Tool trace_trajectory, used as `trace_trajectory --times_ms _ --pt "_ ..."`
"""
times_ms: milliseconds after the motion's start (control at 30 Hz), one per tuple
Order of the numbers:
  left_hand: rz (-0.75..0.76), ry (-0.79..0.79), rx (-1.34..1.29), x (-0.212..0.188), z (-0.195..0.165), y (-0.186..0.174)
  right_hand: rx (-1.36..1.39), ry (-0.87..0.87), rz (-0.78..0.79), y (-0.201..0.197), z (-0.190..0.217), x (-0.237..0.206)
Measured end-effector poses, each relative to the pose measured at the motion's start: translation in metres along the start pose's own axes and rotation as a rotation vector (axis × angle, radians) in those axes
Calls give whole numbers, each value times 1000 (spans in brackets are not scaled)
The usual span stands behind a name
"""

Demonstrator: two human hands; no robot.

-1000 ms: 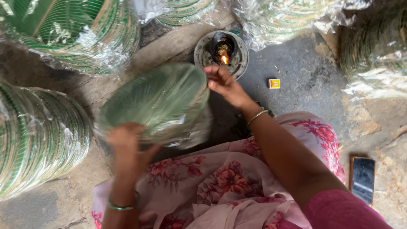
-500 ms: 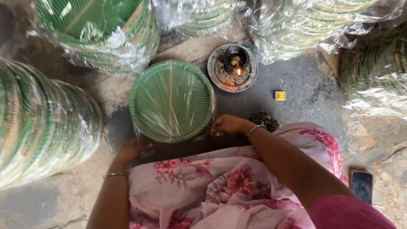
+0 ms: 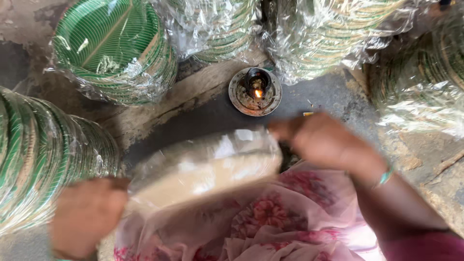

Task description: The person sits on the floor and wraps stacks of green leaf-patterned plates with plastic film. They use a small flame from a traditional oil lamp to heat and shrink the plastic wrap around each stack, then place the finished bundles aside.

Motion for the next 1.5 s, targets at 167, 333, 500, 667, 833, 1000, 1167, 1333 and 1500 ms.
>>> trace_trajectory --times_ms 167,333,500,667,833,1000,1167,1333,1500 --pt "-82 -319 218 68 37 45 672 262 -229 53 -78 75" --pt "-323 -600 -258 80 14 78 1168 409 -279 159 -81 60" --pt "-482 -568 -182 99 7 82 1239 276 -389 160 -106 44" --pt "278 -966 -597 97 11 240 1066 289 -624 172 -116 51" --pt "-83 -905 -775 107 -17 283 1827 929 -451 251 -144 31" --pt "-154 -834 -850 123 -38 285 1711 973 -520 273 -174 19" --pt "-188 -789 -845 119 -45 283 1602 1034 -688 282 -181 19" --pt "-153 -858 -803 102 -39 295 1436 1015 -546 264 -174 28" --pt "-207 -1016 -841 80 -7 278 1611 516 -126 223 -140 52"
Point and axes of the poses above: each hand's wrist, its own x-axis towards the middle knuckle, its own y-axis out of the palm, z = x × y, the point moved 7 cm from there along x, towards the middle knuckle, and after that the axes turned 2 degrees about -x, right-handed, at the moved point
